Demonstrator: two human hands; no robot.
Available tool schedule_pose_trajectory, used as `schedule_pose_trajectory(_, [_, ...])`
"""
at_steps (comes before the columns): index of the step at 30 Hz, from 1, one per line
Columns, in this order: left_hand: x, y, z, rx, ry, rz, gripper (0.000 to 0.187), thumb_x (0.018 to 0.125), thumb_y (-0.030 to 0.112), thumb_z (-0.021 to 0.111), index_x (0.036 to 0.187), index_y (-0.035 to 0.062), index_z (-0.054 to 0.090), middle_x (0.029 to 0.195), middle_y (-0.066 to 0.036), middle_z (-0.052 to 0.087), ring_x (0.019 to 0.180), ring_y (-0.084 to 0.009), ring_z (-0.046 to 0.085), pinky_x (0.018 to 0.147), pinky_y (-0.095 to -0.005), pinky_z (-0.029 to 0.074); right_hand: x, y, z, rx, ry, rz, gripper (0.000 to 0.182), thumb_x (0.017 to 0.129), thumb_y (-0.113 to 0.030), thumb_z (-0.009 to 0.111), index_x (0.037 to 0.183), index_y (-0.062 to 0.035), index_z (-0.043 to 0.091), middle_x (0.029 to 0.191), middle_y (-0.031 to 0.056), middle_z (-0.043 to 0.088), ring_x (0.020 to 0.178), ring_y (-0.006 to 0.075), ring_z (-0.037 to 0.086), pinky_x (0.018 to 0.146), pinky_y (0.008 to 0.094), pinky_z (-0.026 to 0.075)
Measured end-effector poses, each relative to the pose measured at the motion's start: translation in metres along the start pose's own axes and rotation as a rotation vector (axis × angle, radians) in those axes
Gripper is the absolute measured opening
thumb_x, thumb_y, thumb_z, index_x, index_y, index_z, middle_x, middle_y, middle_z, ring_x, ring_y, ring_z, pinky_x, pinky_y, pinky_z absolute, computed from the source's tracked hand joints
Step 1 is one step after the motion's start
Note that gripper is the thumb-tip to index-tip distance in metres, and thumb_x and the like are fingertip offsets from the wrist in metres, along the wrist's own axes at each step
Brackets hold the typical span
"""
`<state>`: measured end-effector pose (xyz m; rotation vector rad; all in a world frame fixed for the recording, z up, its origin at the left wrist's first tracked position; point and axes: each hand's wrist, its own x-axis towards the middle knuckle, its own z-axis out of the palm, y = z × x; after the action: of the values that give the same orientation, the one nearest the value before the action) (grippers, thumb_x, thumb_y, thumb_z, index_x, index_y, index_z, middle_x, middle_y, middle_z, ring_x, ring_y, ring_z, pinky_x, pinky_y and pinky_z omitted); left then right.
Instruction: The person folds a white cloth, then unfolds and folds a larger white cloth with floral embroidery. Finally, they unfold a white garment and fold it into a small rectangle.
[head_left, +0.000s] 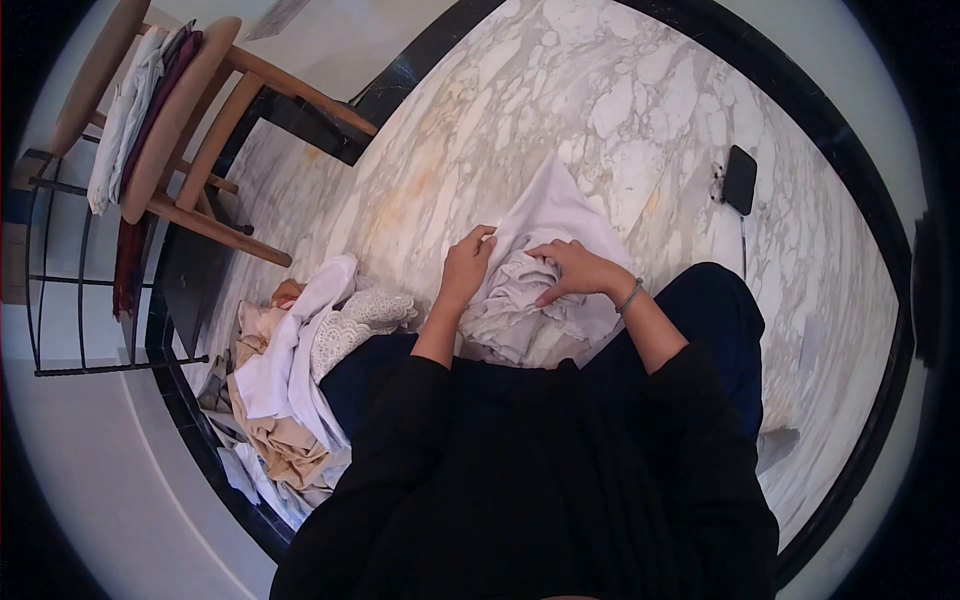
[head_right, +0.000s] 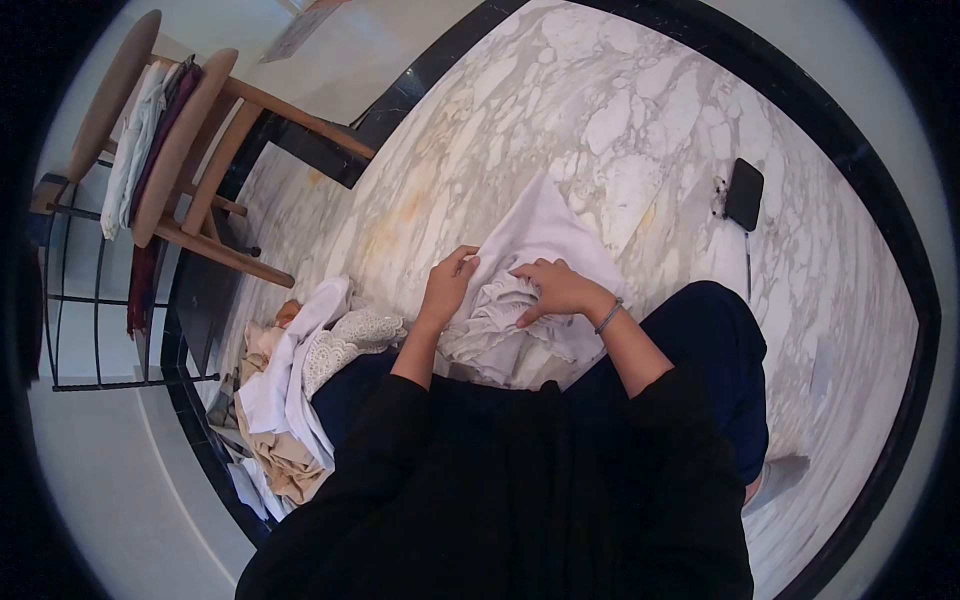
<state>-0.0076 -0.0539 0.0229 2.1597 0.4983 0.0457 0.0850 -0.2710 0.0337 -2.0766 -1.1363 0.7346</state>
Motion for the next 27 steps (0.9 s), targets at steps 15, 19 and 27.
schedule_pose_trajectory(15, [0.006,0.013,-0.01,-0.164,0.285,0.119,0.02,0.09,0.011,0.059,0.109,0.0095,0.067,0.1,-0.007,0.061,0.086,-0.0159,0.06,0.073,-0.03,0.049,0.022,0.03,0.005,0.263,0.162,0.215,0.033,0.082,-0.032,0.062,0.105,-0.0079,0.068,0.101,0.0158,0.068,0.095,0.0318,0.064,0.083,0.0358,0.049])
schedule_pose_trajectory(19, [0.005,0.015,-0.012,-0.424,-0.042,-0.024,0.022,0.094,0.022,0.059,0.106,0.0044,0.065,0.097,-0.002,0.063,0.088,-0.0133,0.057,0.075,-0.0292,0.048,0.024,0.033,0.008,0.339,0.251,0.242,0.034,0.085,-0.033,0.059,0.105,-0.0069,0.069,0.1,0.0156,0.069,0.092,0.0313,0.065,0.081,0.0356,0.049])
schedule_pose_trajectory(27, [-0.014,0.035,-0.005,-0.324,-0.489,0.107,0.037,0.085,0.028,0.071,0.114,0.0065,0.062,0.109,-0.003,0.06,0.108,-0.0177,0.055,0.096,-0.0343,0.041,0.031,0.057,0.016,0.561,0.328,0.35,0.036,0.089,-0.032,0.055,0.101,-0.0012,0.068,0.091,0.0147,0.071,0.085,0.0221,0.066,0.076,0.0332,0.048])
